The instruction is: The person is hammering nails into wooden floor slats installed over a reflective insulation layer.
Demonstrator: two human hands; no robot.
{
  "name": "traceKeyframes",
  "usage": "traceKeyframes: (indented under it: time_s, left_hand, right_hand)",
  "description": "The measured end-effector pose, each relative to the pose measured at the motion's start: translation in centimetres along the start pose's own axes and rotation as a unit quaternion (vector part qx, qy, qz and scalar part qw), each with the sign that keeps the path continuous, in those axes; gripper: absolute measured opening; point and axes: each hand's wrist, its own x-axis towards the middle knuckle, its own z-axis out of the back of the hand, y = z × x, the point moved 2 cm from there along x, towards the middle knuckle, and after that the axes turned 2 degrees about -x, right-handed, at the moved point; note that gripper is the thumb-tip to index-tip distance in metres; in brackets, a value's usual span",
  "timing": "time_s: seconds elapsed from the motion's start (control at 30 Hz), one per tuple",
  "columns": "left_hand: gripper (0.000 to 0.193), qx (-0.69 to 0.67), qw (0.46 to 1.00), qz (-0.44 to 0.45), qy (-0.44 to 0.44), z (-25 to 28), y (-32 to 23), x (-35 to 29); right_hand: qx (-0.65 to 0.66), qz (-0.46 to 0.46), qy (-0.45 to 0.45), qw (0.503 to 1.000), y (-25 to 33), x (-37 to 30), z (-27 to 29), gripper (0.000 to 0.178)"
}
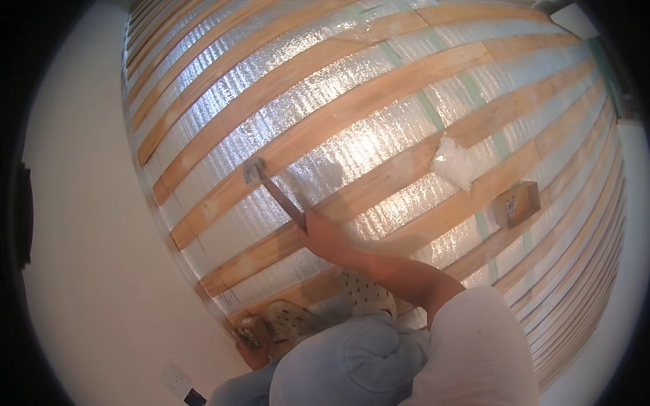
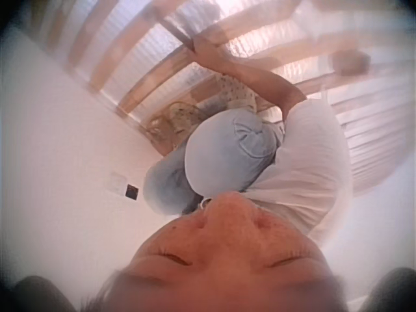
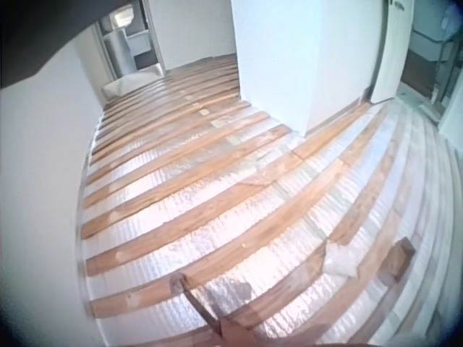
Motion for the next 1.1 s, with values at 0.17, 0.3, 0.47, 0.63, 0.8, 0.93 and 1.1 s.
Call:
traceKeyframes:
  time_s: [0.17,0.3,0.47,0.63,0.8,0.93,1.1]
  left_hand:
    - [0.097,-0.014,0.998,-0.054,0.041,2.7,-4.2,7.1]
    - [0.101,-0.048,0.995,-0.060,0.063,2.0,-5.9,15.1]
    - [0.097,-0.097,0.991,-0.070,0.058,0.5,-10.1,19.0]
    - [0.090,-0.092,0.995,-0.047,0.015,1.1,-7.5,18.5]
    - [0.039,-0.088,0.984,-0.133,-0.081,1.9,-4.8,18.6]
    - [0.016,-0.069,0.970,-0.225,-0.060,1.9,-6.1,19.3]
    - [0.009,0.043,0.971,-0.234,-0.019,0.3,-5.8,20.9]
  right_hand:
    - [-0.035,0.027,-0.069,0.997,-1.9,0.5,-1.6,0.040]
    - [-0.030,0.018,-0.047,0.998,-1.1,0.7,-1.3,0.036]
    - [-0.029,0.025,-0.065,0.997,-4.6,1.4,-1.6,0.032]
    - [-0.011,-0.071,-0.020,0.997,1.0,-0.4,-1.7,0.047]
    - [-0.012,-0.042,-0.051,0.998,0.9,-0.2,-1.5,0.042]
    - [-0.024,-0.055,-0.045,0.997,1.2,-0.2,-1.5,0.041]
    - [-0.059,-0.041,-0.062,0.996,-1.3,0.5,-1.8,0.041]
